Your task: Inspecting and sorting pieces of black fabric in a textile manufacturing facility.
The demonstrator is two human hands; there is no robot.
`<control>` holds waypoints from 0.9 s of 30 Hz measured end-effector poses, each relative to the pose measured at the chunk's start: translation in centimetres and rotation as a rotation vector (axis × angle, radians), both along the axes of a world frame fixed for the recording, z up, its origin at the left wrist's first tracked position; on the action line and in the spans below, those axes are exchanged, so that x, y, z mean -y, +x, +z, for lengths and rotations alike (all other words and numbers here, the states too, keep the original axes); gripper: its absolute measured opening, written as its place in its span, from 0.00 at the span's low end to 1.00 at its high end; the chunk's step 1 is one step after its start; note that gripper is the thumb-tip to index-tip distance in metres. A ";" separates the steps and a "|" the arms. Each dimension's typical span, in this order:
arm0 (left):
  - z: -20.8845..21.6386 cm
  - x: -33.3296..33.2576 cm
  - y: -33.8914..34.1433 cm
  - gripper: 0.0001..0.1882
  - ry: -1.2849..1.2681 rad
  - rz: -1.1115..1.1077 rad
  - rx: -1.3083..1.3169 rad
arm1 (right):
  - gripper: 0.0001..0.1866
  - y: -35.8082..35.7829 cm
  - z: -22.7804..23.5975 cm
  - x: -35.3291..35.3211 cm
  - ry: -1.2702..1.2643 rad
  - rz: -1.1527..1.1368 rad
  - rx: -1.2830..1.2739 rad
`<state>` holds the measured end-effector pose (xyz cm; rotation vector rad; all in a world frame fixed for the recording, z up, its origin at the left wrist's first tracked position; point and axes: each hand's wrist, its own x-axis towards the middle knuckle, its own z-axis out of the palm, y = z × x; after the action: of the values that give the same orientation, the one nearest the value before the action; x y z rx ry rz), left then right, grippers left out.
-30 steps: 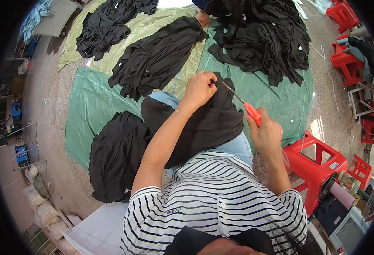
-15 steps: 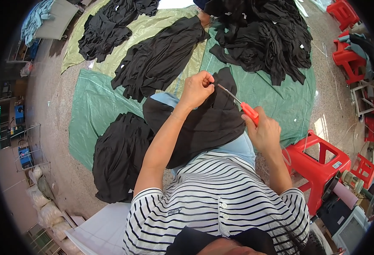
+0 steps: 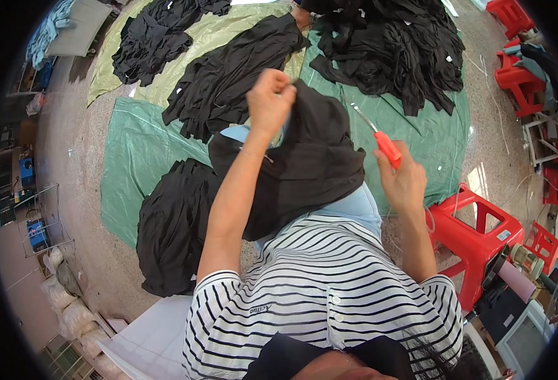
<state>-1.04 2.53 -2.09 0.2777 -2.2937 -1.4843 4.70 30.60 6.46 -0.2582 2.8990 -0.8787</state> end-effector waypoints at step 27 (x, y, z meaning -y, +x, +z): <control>2.2 -3.2 9.6 0.12 -0.663 -0.364 -0.051 | 0.15 5.9 -0.6 -3.3 -0.094 0.065 0.098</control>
<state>8.57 5.75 0.13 -0.3768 -2.7291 -0.7640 10.60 33.93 5.85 -0.3063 2.7479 -0.9893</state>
